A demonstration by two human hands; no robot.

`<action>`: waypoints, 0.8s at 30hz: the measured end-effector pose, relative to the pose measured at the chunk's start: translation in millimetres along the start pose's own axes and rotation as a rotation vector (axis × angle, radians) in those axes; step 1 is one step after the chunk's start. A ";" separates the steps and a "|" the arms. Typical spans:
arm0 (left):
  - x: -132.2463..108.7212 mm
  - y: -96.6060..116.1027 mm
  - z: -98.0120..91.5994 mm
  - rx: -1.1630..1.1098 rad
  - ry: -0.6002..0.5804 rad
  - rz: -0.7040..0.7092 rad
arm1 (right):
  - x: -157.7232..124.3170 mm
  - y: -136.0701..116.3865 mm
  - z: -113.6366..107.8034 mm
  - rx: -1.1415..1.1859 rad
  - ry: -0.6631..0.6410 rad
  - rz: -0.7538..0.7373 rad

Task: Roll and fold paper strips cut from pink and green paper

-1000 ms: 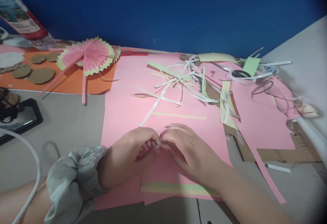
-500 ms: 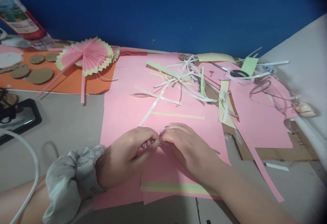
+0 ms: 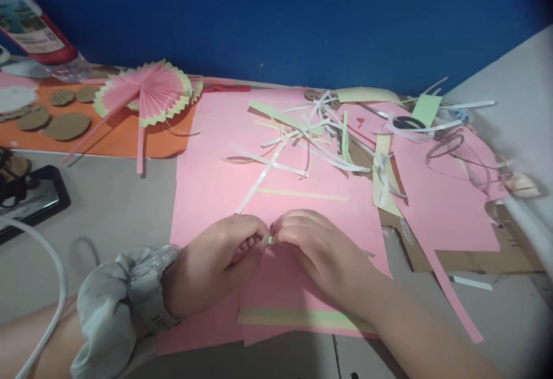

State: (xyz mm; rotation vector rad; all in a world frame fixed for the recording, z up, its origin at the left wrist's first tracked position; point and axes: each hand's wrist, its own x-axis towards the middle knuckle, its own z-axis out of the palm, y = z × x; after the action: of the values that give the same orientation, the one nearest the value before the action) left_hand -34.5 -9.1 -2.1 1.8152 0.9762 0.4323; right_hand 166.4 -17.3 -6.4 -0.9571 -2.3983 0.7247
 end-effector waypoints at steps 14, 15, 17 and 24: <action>-0.5 -3.5 -5.0 -0.240 0.037 0.018 | 1.1 -1.7 -11.2 -0.078 0.149 0.072; -0.6 -3.1 -4.5 -0.233 0.033 0.023 | 1.3 -3.5 -10.3 -0.104 0.141 0.057; -1.0 -1.9 -3.1 -0.207 0.024 0.026 | 2.2 -7.1 -7.8 -0.155 0.099 0.026; -0.3 1.2 2.2 -0.087 0.003 0.081 | 3.7 -8.2 -1.8 -0.144 -0.014 0.036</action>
State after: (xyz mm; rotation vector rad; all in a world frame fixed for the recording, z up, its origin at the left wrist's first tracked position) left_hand -32.7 -10.9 -1.9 1.7801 0.8751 0.5192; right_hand 161.0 -19.2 0.8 -1.0575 -2.4785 0.5793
